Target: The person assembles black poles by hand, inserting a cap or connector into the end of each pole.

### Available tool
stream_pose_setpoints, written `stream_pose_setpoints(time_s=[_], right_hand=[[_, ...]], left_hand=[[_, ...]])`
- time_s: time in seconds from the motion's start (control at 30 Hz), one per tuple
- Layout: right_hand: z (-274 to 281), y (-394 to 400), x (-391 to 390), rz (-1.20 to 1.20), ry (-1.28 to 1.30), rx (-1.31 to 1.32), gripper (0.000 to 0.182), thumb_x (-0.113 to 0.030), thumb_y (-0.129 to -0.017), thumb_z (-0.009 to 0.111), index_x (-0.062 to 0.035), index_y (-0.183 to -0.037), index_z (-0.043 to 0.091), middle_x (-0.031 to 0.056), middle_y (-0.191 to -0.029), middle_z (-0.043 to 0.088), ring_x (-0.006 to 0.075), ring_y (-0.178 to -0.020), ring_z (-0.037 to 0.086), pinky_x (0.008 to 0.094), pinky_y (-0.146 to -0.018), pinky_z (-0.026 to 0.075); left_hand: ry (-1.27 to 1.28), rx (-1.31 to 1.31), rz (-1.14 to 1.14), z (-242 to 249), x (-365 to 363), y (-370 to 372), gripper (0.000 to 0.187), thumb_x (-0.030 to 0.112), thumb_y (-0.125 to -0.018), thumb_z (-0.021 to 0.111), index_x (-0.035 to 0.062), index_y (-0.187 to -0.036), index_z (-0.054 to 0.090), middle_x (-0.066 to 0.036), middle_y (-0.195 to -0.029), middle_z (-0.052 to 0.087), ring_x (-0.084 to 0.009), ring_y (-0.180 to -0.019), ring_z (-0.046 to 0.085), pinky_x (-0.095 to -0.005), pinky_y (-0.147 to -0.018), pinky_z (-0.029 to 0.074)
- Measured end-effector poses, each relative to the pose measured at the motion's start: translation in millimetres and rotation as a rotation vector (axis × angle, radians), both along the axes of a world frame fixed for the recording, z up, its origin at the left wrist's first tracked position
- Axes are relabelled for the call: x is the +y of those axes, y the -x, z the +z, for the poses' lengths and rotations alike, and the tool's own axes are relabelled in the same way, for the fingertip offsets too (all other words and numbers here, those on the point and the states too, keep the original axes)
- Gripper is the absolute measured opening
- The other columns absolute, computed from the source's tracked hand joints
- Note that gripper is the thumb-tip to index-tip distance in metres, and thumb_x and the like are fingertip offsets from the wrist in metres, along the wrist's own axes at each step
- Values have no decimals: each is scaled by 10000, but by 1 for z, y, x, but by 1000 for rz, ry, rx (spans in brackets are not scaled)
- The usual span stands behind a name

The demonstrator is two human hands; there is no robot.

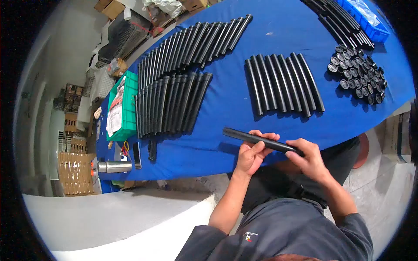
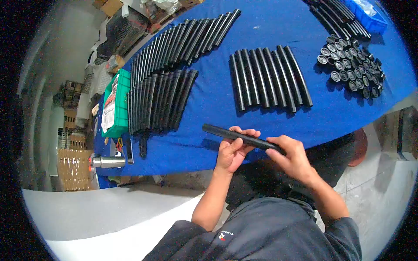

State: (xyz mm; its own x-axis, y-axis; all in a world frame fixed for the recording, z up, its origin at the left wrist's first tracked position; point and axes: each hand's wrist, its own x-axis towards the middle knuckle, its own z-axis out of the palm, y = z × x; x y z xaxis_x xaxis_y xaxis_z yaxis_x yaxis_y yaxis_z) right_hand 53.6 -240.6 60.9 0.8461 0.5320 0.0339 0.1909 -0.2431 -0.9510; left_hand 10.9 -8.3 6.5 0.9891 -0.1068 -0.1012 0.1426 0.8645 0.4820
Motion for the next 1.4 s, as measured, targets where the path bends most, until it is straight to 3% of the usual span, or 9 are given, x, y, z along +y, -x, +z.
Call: stream_pose_setpoints(time_s=[0.1,0.27,0.5,0.63,0.8,1.03,1.17,1.3,1.4], right_hand=[[-15,6,4,-16,172,-674,442,-102,-812,815,-38,-1223,663,144,-1052,679,344,-912,681,433,-746,570],[5,2,-2,13,21,219,415,-115,-829,798,-34,-1214,665,151,-1067,675,348,-916,678,433,-741,567],[-27,5,-2,20,140,-692,466,-170,-882,771,-31,-1298,614,175,-1116,663,366,-969,678,448,-801,576],[20,4,-3,54,-5,326,484,-234,-894,797,-10,-1291,635,169,-983,683,301,-940,687,380,-756,563],[-13,5,-3,64,168,-789,480,-205,-897,787,-14,-1305,622,170,-1065,674,313,-946,692,382,-741,570],[13,4,-3,11,25,274,441,-180,-909,753,-19,-1291,601,176,-1091,657,380,-982,671,446,-811,570],[-14,12,4,-23,107,-615,348,-178,-919,749,-56,-1232,657,178,-1017,674,353,-950,674,435,-757,567],[28,4,-5,16,-88,693,403,-123,-869,764,-69,-1252,650,168,-1077,660,335,-927,678,429,-725,579],[-11,9,4,-35,18,-311,413,-143,-880,771,-59,-1267,651,187,-1052,668,321,-924,682,407,-700,575]], left_hand=[[13,29,22,1,-1,-1,287,31,-971,671,87,-1228,557,-235,-1291,657,-439,-1315,567,-580,-1093,500],[16,-2,37,-3,2,4,287,41,-968,675,92,-1227,564,-231,-1286,663,-437,-1310,571,-584,-1087,504],[1,55,61,3,2,4,310,20,-954,681,87,-1228,553,-253,-1284,647,-431,-1280,594,-571,-1032,554],[-1,31,42,2,3,6,297,45,-965,682,90,-1228,549,-247,-1266,655,-431,-1271,601,-596,-1018,561],[17,63,72,5,0,3,295,44,-964,686,72,-1224,549,-245,-1238,672,-431,-1258,612,-583,-1007,573],[-35,-23,40,-1,2,3,308,65,-978,672,73,-1255,537,-230,-1279,657,-417,-1280,600,-589,-1031,556],[-11,41,50,5,2,3,296,70,-984,667,70,-1248,535,-243,-1274,655,-422,-1265,609,-581,-1017,569],[-14,10,67,2,1,4,290,63,-975,680,62,-1226,536,-262,-1257,655,-433,-1242,623,-582,-999,580],[-11,47,57,7,1,2,286,64,-979,674,65,-1229,534,-263,-1256,656,-436,-1242,622,-582,-1001,578]])
